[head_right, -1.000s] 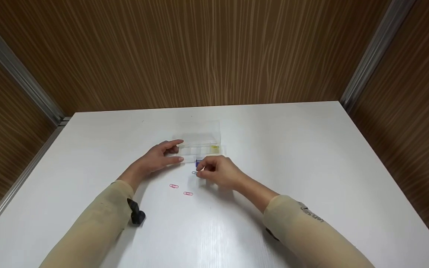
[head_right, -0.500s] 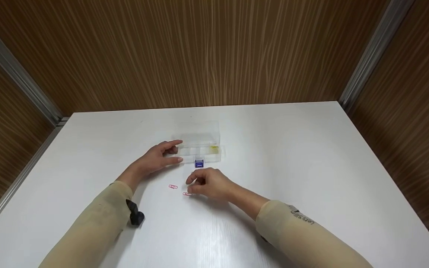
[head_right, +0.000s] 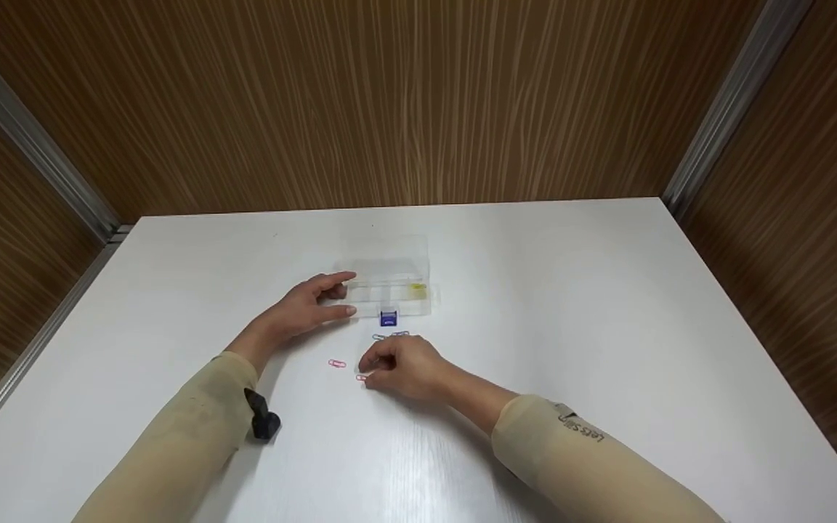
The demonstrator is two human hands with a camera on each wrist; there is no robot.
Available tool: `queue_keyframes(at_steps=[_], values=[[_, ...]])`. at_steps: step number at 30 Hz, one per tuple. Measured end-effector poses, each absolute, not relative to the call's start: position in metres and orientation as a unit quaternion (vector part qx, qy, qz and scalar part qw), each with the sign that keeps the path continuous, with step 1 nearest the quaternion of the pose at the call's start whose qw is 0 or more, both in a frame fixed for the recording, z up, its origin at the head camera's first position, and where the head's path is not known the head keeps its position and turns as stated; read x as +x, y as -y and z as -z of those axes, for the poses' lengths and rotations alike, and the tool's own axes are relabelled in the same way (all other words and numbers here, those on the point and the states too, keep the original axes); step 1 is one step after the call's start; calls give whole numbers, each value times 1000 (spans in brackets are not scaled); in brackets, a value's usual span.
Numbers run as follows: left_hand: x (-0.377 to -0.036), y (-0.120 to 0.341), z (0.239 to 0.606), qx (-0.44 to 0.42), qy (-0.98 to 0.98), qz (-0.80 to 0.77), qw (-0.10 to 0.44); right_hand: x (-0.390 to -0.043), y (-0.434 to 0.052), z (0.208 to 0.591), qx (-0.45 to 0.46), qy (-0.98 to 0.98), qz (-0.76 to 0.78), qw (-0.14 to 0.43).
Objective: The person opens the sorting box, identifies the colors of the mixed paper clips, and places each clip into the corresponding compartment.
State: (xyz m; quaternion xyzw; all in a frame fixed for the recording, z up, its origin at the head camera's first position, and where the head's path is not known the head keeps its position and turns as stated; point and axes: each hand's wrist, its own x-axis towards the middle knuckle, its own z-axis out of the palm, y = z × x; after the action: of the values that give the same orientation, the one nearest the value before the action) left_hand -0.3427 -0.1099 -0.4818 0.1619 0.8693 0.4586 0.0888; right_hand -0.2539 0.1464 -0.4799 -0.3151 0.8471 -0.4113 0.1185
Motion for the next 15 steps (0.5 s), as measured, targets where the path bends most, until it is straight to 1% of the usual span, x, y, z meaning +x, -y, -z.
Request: queue_keyframes(at_steps=[15], values=[[-345,111,484,175,-870,-454,81,-254,-146,479,-333,-848,395,118]])
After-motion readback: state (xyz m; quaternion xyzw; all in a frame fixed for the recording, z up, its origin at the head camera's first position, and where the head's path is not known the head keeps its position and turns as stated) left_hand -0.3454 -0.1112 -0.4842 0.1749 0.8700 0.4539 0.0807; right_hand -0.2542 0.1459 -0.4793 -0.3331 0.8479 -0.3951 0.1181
